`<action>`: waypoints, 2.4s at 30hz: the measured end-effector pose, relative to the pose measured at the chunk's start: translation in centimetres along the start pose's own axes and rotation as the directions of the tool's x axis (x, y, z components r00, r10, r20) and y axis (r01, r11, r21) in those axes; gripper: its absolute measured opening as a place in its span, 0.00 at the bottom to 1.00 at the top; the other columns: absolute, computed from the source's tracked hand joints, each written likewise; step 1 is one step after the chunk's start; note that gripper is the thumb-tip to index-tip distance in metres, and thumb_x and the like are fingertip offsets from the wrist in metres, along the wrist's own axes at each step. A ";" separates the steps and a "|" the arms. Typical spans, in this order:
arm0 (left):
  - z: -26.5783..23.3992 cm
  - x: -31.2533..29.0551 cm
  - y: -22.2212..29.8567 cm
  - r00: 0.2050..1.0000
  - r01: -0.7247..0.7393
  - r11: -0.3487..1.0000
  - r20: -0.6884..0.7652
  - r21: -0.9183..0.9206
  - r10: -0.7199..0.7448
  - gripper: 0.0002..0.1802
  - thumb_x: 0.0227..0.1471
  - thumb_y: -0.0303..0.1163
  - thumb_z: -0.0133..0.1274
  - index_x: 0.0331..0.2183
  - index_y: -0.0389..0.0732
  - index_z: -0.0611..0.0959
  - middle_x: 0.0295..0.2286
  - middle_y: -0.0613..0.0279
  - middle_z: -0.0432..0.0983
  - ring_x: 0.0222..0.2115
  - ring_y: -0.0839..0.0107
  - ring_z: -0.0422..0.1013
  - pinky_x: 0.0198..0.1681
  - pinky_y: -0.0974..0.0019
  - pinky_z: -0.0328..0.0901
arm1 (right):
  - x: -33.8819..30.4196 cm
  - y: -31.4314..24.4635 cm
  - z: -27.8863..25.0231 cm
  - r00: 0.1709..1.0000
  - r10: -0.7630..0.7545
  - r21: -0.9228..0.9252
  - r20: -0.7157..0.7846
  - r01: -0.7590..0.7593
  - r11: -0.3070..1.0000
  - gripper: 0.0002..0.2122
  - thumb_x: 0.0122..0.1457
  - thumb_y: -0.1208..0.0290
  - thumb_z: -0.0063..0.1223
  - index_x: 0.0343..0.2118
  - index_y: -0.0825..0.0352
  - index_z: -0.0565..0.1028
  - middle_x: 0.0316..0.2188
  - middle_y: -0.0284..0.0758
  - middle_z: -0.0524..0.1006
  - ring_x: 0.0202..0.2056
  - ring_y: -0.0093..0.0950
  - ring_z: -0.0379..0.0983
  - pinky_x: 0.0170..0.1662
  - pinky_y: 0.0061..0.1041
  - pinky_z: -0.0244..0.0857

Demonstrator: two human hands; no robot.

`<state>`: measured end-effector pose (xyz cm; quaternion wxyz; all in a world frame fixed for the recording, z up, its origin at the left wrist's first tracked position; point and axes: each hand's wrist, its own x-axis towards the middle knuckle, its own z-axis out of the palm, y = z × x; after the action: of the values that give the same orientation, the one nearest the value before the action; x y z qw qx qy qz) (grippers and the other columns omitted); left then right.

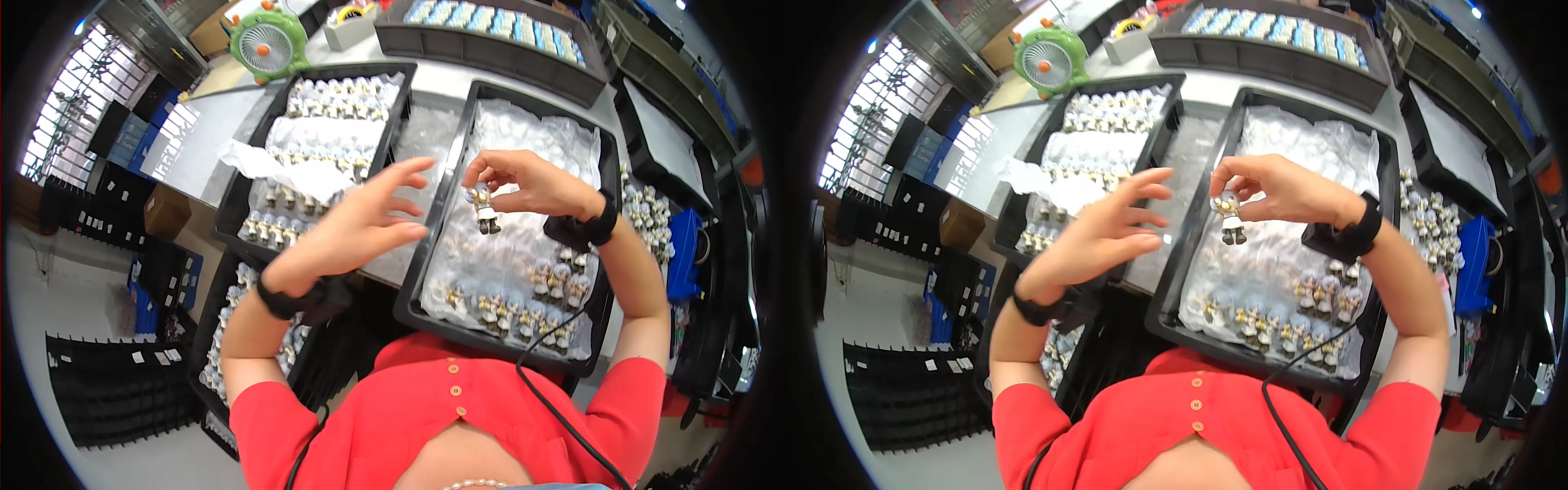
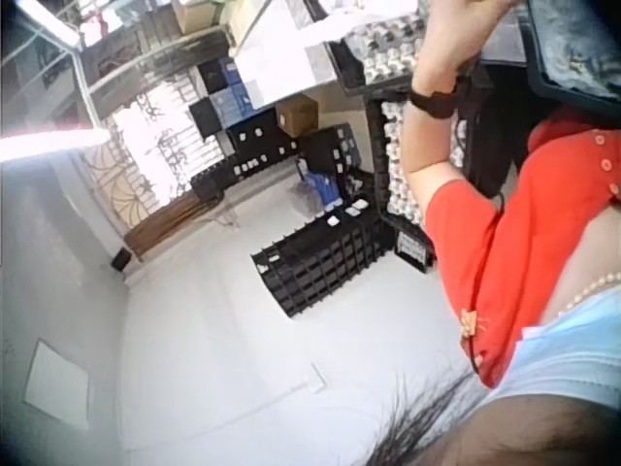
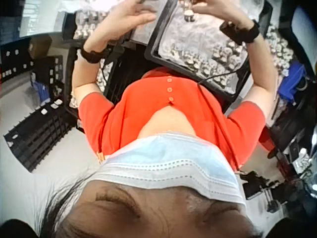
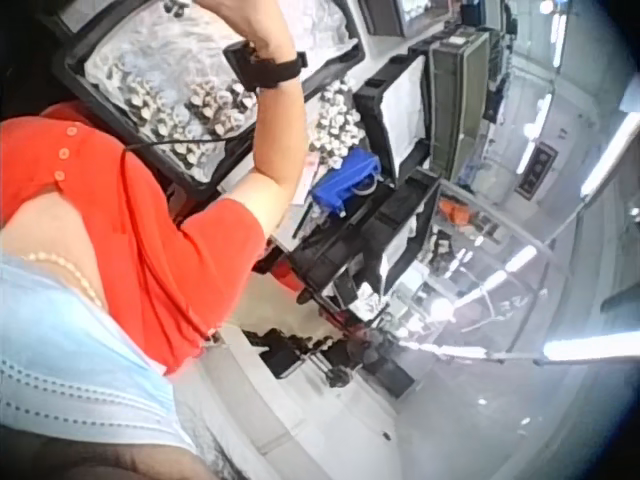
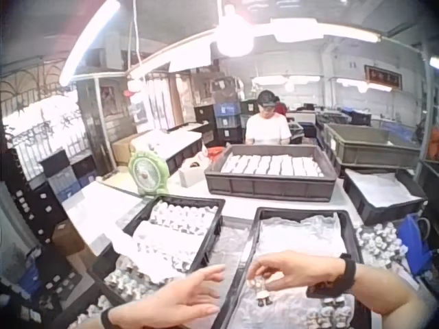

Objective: The person repeatedly picks up small, wrapped decorative figures from a tray, unwraps them, and places them into a black tray lined with white tissue paper. The person handles the items one at a time, carefully arranging them in rows within the tray.

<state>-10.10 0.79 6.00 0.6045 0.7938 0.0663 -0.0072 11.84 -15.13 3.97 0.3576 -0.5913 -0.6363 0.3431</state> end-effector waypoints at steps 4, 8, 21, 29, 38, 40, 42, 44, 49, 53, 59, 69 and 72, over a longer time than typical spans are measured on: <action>1.4 6.6 -2.5 0.996 0.021 0.964 0.086 -0.266 0.002 0.45 0.47 0.23 0.56 0.60 0.45 0.49 0.51 0.50 0.58 0.46 0.63 0.67 0.47 0.66 0.64 | 0.6 3.2 -0.2 0.977 -0.004 0.367 -0.211 0.083 0.927 0.14 0.52 0.83 0.51 0.42 0.67 0.69 0.38 0.31 0.73 0.39 0.18 0.69 0.43 0.19 0.65; 2.2 9.6 -2.8 0.994 0.023 0.874 0.108 -0.486 0.033 0.45 0.46 0.23 0.57 0.60 0.41 0.49 0.49 0.49 0.62 0.45 0.64 0.68 0.47 0.67 0.65 | 0.6 4.5 -0.3 0.950 -0.014 0.446 -0.311 0.159 0.881 0.13 0.54 0.81 0.51 0.43 0.66 0.68 0.38 0.31 0.72 0.41 0.19 0.69 0.45 0.20 0.65; 2.7 11.0 -5.9 0.988 0.151 0.746 0.071 -0.648 -0.139 0.28 0.55 0.39 0.50 0.54 0.41 0.62 0.39 0.62 0.70 0.36 0.70 0.73 0.40 0.67 0.69 | 1.2 7.4 1.6 0.918 0.035 0.345 -0.394 0.113 0.932 0.13 0.52 0.84 0.49 0.41 0.69 0.68 0.42 0.33 0.71 0.46 0.22 0.68 0.53 0.23 0.62; 2.7 10.9 -6.2 0.987 0.146 0.702 0.056 -0.697 -0.150 0.25 0.55 0.38 0.51 0.51 0.41 0.65 0.39 0.63 0.71 0.35 0.70 0.74 0.38 0.68 0.70 | 1.3 6.8 1.8 0.923 0.067 0.452 -0.380 0.122 0.883 0.14 0.50 0.86 0.47 0.42 0.70 0.68 0.44 0.33 0.71 0.47 0.23 0.68 0.54 0.24 0.61; 2.9 10.6 -6.1 0.982 0.130 0.737 -0.014 -0.663 -0.187 0.25 0.53 0.39 0.53 0.50 0.41 0.67 0.36 0.64 0.70 0.31 0.74 0.73 0.35 0.69 0.71 | 0.6 5.6 0.9 0.964 0.146 0.576 -0.223 0.009 0.817 0.17 0.52 0.78 0.51 0.47 0.69 0.68 0.48 0.33 0.69 0.49 0.20 0.65 0.54 0.23 0.59; 3.0 10.6 -6.0 0.981 0.128 0.747 -0.025 -0.652 -0.190 0.25 0.53 0.39 0.54 0.49 0.41 0.67 0.36 0.64 0.70 0.30 0.75 0.73 0.34 0.70 0.71 | 0.6 6.0 0.9 0.965 0.150 0.571 -0.217 0.001 0.821 0.18 0.52 0.76 0.53 0.48 0.68 0.68 0.48 0.32 0.68 0.48 0.20 0.65 0.53 0.22 0.59; 3.0 10.7 -6.0 0.982 0.119 0.756 -0.038 -0.644 -0.187 0.25 0.52 0.39 0.54 0.50 0.41 0.67 0.36 0.65 0.70 0.29 0.76 0.72 0.34 0.70 0.71 | 0.6 5.9 1.1 0.962 0.152 0.577 -0.226 0.006 0.817 0.18 0.53 0.76 0.53 0.48 0.69 0.68 0.48 0.32 0.68 0.49 0.20 0.65 0.53 0.22 0.59; 3.0 10.6 -5.8 0.981 0.114 0.771 -0.051 -0.627 -0.187 0.26 0.53 0.40 0.53 0.50 0.42 0.67 0.36 0.65 0.70 0.29 0.76 0.72 0.33 0.71 0.71 | 0.7 5.8 1.1 0.960 0.150 0.588 -0.236 0.018 0.809 0.18 0.53 0.76 0.53 0.48 0.69 0.68 0.48 0.32 0.68 0.49 0.20 0.65 0.53 0.22 0.59; 2.9 10.8 -6.0 0.981 0.126 0.746 -0.032 -0.654 -0.193 0.25 0.55 0.41 0.51 0.50 0.42 0.66 0.37 0.66 0.70 0.30 0.76 0.72 0.35 0.70 0.70 | 0.7 6.0 1.0 0.958 0.145 0.610 -0.248 0.038 0.791 0.18 0.53 0.78 0.52 0.48 0.68 0.67 0.49 0.32 0.68 0.49 0.21 0.65 0.55 0.23 0.58; 2.9 10.8 -6.0 0.983 0.083 0.736 -0.066 -0.671 -0.171 0.23 0.56 0.40 0.49 0.51 0.43 0.66 0.37 0.66 0.71 0.31 0.74 0.73 0.36 0.69 0.70 | 0.8 5.9 1.0 0.962 0.068 0.494 -0.265 0.075 0.866 0.27 0.49 0.72 0.58 0.53 0.65 0.62 0.52 0.34 0.64 0.54 0.25 0.60 0.58 0.29 0.54; 2.5 10.9 -6.5 0.989 0.042 0.720 -0.073 -0.693 -0.127 0.23 0.57 0.39 0.48 0.51 0.43 0.66 0.38 0.64 0.71 0.35 0.71 0.73 0.36 0.69 0.69 | 0.7 5.7 1.6 0.950 -0.004 0.144 -0.312 0.051 0.988 0.41 0.42 0.66 0.66 0.59 0.59 0.55 0.56 0.35 0.60 0.56 0.30 0.56 0.57 0.33 0.53; 2.8 10.9 -5.8 0.995 -0.026 0.750 -0.086 -0.660 -0.041 0.30 0.52 0.34 0.53 0.53 0.38 0.61 0.42 0.59 0.70 0.37 0.69 0.72 0.39 0.66 0.69 | 0.8 5.4 2.1 0.877 -0.107 -0.070 -0.469 0.084 0.994 0.41 0.40 0.69 0.66 0.59 0.58 0.56 0.49 0.38 0.68 0.51 0.31 0.64 0.52 0.30 0.58; 2.9 10.8 -5.8 0.993 -0.041 0.795 -0.114 -0.605 -0.036 0.30 0.50 0.28 0.54 0.52 0.36 0.60 0.45 0.56 0.68 0.38 0.68 0.72 0.40 0.66 0.69 | 0.7 4.9 2.5 0.846 -0.170 -0.179 -0.505 0.090 0.980 0.41 0.39 0.71 0.66 0.59 0.59 0.56 0.48 0.39 0.68 0.50 0.33 0.64 0.52 0.31 0.58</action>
<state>0.11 0.54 -1.34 0.8217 0.5576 0.1002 0.0626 12.16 -14.16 -1.49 0.4933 -0.6419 -0.5789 0.0981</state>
